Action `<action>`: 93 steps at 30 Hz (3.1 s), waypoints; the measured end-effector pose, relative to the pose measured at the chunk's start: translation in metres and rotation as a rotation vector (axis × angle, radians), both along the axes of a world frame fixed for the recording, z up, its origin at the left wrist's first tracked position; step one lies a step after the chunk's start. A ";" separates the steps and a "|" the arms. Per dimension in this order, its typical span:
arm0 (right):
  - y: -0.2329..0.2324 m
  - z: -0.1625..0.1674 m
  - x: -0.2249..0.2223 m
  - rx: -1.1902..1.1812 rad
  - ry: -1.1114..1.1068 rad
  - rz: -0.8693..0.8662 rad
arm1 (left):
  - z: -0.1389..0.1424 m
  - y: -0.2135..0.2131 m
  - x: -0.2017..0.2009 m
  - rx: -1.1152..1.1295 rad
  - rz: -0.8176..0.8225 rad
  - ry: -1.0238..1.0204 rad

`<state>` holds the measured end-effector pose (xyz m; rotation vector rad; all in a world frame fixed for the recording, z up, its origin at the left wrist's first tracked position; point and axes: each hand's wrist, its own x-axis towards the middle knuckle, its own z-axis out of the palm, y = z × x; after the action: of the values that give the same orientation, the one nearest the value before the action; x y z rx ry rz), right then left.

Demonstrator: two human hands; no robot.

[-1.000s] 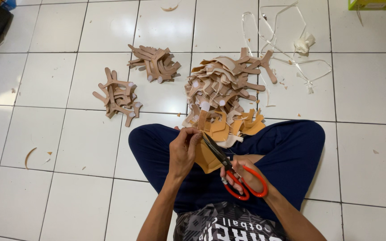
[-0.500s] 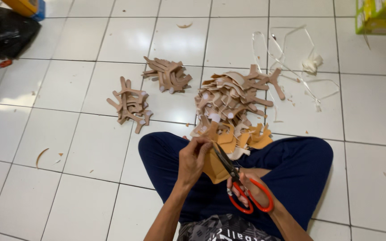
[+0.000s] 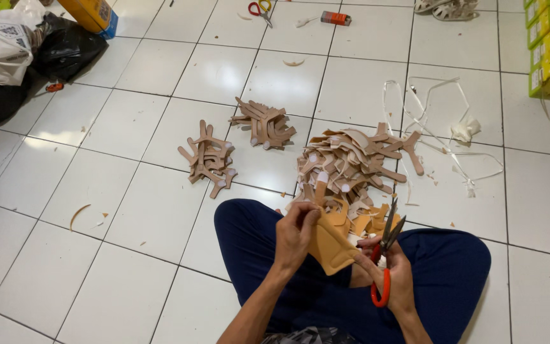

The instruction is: The person sits on a tiled floor and uses red-handled scissors to trim excess material from the edges of small beige shoe components. They handle the parts one at a time, rotate them to access different edges, and place the trimmed pieces into a growing pile on the floor.

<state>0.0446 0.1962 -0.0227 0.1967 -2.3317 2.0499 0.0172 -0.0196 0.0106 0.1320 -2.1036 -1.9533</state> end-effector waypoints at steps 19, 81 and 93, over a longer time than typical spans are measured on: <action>-0.008 -0.005 -0.030 -0.144 -0.220 -0.335 | -0.089 0.222 -0.015 -0.672 0.521 -0.149; -0.134 0.097 -0.158 -0.227 -0.309 0.469 | -0.007 -0.064 0.029 0.542 0.369 0.025; -0.036 -0.012 -0.026 -0.284 -0.418 0.187 | -0.027 -0.037 -0.011 0.570 0.132 -0.065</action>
<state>0.0182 0.1600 -0.0342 -0.0293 -2.2547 2.7130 0.0061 -0.0569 -0.0167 0.4339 -1.4666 -2.4280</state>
